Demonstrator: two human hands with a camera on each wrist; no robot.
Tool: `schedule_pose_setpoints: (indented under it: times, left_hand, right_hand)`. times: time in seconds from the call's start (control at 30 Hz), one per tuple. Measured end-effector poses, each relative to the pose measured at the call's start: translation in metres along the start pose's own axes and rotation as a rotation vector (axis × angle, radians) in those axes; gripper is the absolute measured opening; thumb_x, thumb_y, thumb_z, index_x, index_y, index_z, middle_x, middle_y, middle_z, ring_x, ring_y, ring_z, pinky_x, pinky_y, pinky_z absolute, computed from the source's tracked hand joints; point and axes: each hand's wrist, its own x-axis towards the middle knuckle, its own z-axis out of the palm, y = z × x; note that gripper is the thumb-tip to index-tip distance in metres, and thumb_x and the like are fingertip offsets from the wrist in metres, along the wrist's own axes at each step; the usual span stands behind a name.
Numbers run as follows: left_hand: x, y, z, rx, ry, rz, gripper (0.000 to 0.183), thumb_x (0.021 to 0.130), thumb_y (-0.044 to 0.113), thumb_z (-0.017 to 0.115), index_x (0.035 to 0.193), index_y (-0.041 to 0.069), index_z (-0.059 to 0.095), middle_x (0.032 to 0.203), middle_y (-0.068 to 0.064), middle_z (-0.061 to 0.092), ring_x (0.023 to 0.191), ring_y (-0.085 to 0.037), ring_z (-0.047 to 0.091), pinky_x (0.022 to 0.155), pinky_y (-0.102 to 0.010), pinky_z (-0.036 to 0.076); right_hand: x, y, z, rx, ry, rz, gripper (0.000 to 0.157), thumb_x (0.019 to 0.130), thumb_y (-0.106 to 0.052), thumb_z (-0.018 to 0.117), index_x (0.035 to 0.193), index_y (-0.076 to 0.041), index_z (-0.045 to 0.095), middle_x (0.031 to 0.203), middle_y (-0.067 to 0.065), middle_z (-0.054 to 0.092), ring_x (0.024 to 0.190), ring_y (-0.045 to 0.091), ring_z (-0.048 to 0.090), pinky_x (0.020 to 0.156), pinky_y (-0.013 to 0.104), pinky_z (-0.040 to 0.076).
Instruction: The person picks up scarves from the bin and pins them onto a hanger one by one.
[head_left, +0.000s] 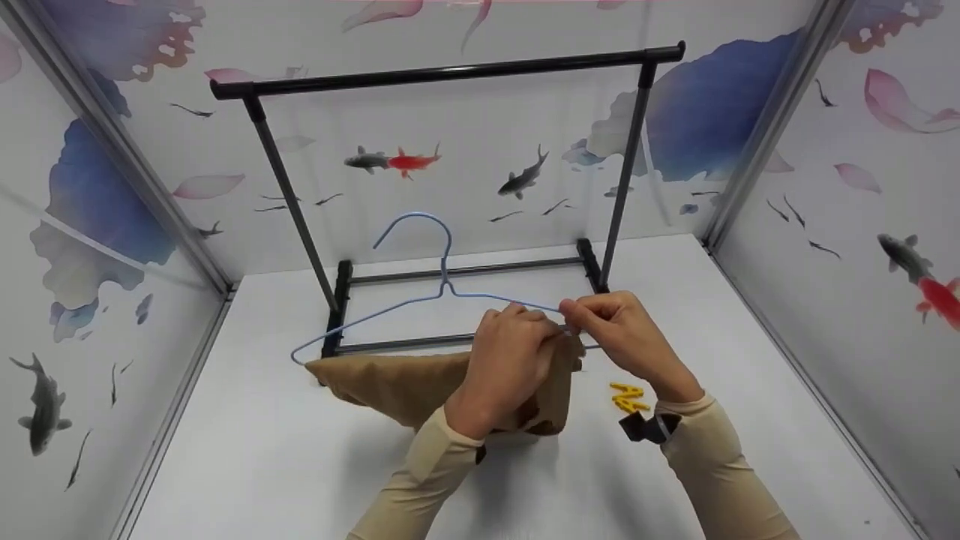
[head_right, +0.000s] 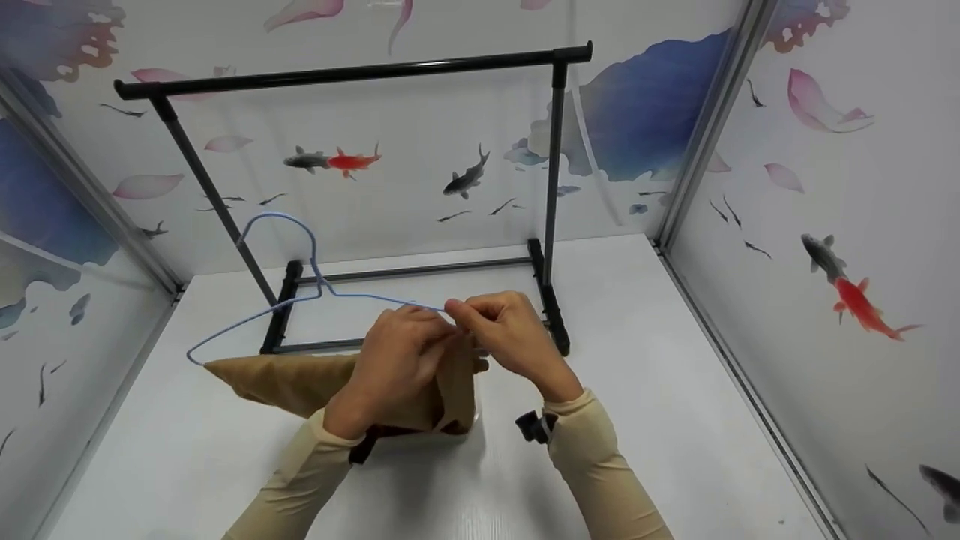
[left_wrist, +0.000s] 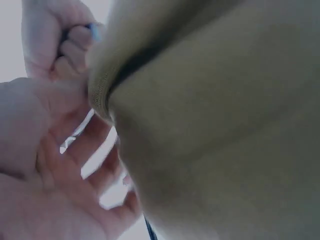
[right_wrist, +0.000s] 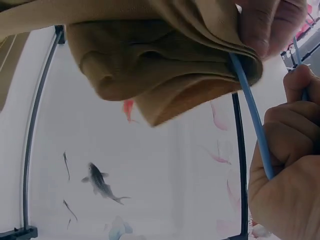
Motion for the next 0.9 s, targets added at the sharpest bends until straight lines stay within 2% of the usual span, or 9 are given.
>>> schedule_pose_setpoints:
  times: [0.07,0.13,0.23,0.37,0.43,0.53,0.7,0.83,0.9]
  left_hand:
    - [0.004,0.004,0.005,0.001,0.079,-0.015,0.021,0.098,0.019,0.068,0.080,0.014,0.077,0.075,0.003,0.070,0.077,-0.018,0.064,0.065,-0.033,0.046]
    - [0.008,0.006,0.012,-0.040,0.101,-0.023,0.024,0.099,0.016,0.066,0.076,0.013,0.072,0.074,0.002,0.068,0.076,-0.018,0.064,0.068,-0.032,0.049]
    - [0.008,0.005,0.015,-0.149,0.003,-0.030,0.016,0.102,0.016,0.063,0.093,0.011,0.075,0.090,0.001,0.073,0.088,-0.015,0.068,0.079,-0.030,0.052]
    - [-0.003,-0.012,-0.004,-0.178,-0.129,-0.067,0.023,0.103,0.026,0.064,0.119,0.013,0.072,0.115,0.000,0.073,0.106,-0.017,0.067,0.092,-0.038,0.052]
    - [-0.008,-0.022,-0.012,-0.159,-0.154,-0.064,0.024,0.102,0.030,0.066,0.119,0.015,0.073,0.115,0.001,0.073,0.106,-0.017,0.067,0.092,-0.040,0.051]
    - [-0.010,-0.029,-0.014,-0.202,-0.195,-0.058,0.020,0.101,0.030,0.066,0.110,0.015,0.076,0.106,0.003,0.074,0.100,-0.015,0.067,0.091,-0.037,0.052]
    - [-0.011,-0.022,0.002,-0.320,-0.236,-0.075,0.016,0.101,0.023,0.064,0.107,0.014,0.076,0.096,0.005,0.071,0.085,-0.007,0.063,0.079,-0.025,0.053]
    - [-0.014,-0.020,0.010,-0.293,-0.251,-0.103,0.017,0.101,0.026,0.062,0.105,0.017,0.075,0.075,0.010,0.059,0.067,-0.004,0.052,0.059,-0.020,0.041]
    - [-0.014,-0.019,0.013,-0.239,-0.245,-0.115,0.020,0.100,0.031,0.060,0.089,0.020,0.074,0.063,0.012,0.048,0.059,-0.003,0.046,0.052,-0.020,0.035]
  right_hand:
    - [0.001,-0.001,0.002,0.019,-0.019,-0.008,0.039,0.105,-0.019,0.060,0.067,-0.008,0.064,0.061,-0.003,0.041,0.057,0.008,0.038,0.056,0.025,0.036]
    - [0.003,-0.001,0.001,0.041,-0.019,-0.014,0.039,0.105,-0.020,0.060,0.067,-0.008,0.064,0.062,-0.002,0.043,0.059,0.010,0.042,0.056,0.025,0.037]
    - [0.002,0.000,-0.002,0.063,-0.003,0.012,0.039,0.105,-0.023,0.060,0.069,-0.008,0.063,0.064,-0.001,0.046,0.062,0.012,0.045,0.059,0.026,0.041]
    - [0.000,0.003,-0.009,0.067,0.021,0.067,0.040,0.106,-0.026,0.059,0.070,-0.006,0.062,0.062,-0.001,0.041,0.055,0.011,0.038,0.050,0.023,0.033]
    - [0.000,0.004,-0.011,0.064,0.035,0.075,0.041,0.106,-0.027,0.059,0.071,-0.006,0.062,0.060,-0.001,0.035,0.050,0.011,0.031,0.046,0.024,0.023]
    - [0.001,0.005,-0.012,0.067,0.033,0.074,0.041,0.106,-0.027,0.059,0.071,-0.006,0.062,0.060,-0.001,0.035,0.051,0.012,0.031,0.047,0.025,0.022]
    - [0.003,0.004,-0.004,0.045,0.010,0.059,0.042,0.105,-0.026,0.061,0.069,-0.004,0.062,0.061,-0.002,0.037,0.056,0.012,0.034,0.052,0.026,0.025]
    - [0.003,0.005,0.002,0.022,-0.006,0.065,0.043,0.104,-0.028,0.063,0.068,-0.003,0.062,0.061,-0.002,0.035,0.057,0.012,0.035,0.055,0.027,0.027]
    - [0.003,0.005,0.004,0.015,-0.012,0.060,0.042,0.103,-0.028,0.063,0.068,-0.005,0.062,0.061,-0.003,0.034,0.057,0.011,0.034,0.057,0.027,0.029]
